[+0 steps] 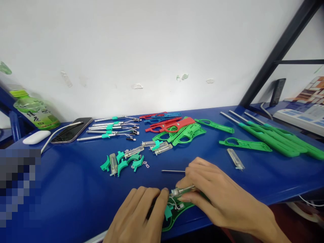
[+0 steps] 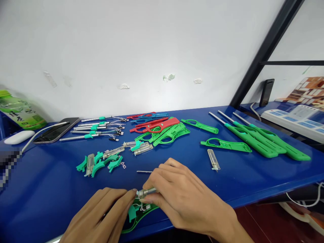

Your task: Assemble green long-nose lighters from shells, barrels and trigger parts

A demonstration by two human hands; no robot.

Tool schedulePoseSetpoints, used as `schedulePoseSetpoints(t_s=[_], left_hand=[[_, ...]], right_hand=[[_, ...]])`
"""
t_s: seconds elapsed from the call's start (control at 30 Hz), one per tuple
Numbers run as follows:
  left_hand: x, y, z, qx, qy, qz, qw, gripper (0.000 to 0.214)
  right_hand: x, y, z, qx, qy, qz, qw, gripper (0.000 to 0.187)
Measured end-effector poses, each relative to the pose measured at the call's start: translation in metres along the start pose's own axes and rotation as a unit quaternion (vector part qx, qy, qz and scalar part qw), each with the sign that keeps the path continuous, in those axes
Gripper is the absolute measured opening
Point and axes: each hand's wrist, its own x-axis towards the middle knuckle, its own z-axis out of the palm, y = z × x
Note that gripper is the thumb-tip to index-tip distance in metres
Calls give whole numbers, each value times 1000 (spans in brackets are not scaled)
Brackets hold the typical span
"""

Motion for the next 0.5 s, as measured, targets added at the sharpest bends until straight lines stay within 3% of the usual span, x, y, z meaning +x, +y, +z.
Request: schedulePoseSetpoints(t_s=[0.5], left_hand=[[0,1,1,-7,7,-4,1000,34]], right_hand=[[-1,0,0,-8,16,-15,1000,37]])
